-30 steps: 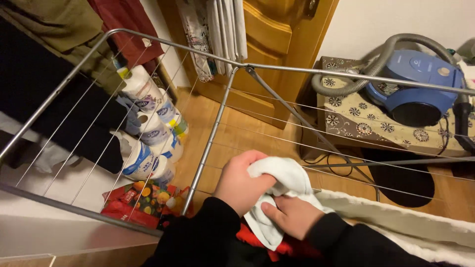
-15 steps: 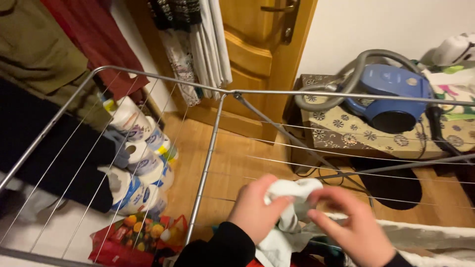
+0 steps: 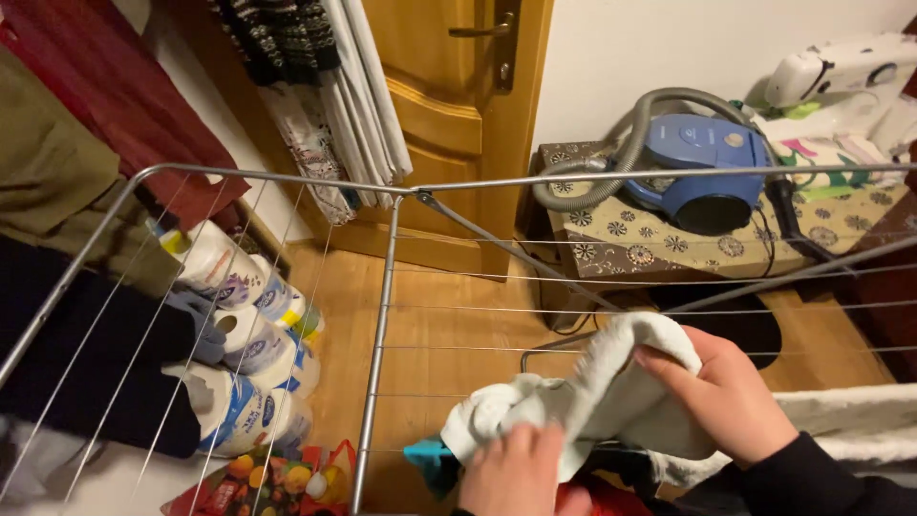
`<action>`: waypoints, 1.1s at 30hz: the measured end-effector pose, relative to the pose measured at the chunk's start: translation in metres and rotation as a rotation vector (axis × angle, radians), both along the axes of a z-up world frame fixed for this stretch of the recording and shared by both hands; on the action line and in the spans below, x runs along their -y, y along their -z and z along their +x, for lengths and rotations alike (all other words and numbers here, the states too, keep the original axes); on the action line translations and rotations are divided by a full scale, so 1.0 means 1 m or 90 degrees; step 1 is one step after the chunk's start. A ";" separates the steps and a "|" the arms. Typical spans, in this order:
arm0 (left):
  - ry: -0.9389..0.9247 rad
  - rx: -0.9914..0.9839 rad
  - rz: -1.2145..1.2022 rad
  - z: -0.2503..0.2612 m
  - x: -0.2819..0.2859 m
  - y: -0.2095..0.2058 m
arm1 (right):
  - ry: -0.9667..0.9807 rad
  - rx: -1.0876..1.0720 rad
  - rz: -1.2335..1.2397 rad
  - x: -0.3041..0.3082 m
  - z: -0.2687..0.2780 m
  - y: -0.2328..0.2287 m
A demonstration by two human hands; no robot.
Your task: The person takes towels and cloths from a laundry basket and hangs them one by one on a metal drying rack. The person unfolds each item and drapes it over the rack bars, repeating the process for several pieces.
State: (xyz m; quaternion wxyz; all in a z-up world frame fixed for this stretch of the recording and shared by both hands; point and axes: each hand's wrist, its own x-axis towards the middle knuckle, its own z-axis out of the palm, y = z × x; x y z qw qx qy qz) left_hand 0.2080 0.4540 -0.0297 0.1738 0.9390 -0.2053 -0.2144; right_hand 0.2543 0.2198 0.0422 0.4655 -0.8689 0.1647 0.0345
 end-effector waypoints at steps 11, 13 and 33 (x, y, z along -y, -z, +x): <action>-0.201 -0.002 0.108 0.028 -0.021 0.051 | -0.056 0.120 0.116 0.000 -0.017 0.024; -0.179 -0.110 0.119 0.038 -0.021 0.037 | -0.061 0.100 0.076 -0.002 -0.016 0.024; -0.692 -0.058 -0.777 0.112 -0.115 -0.088 | -0.224 0.017 -0.152 0.098 0.004 0.028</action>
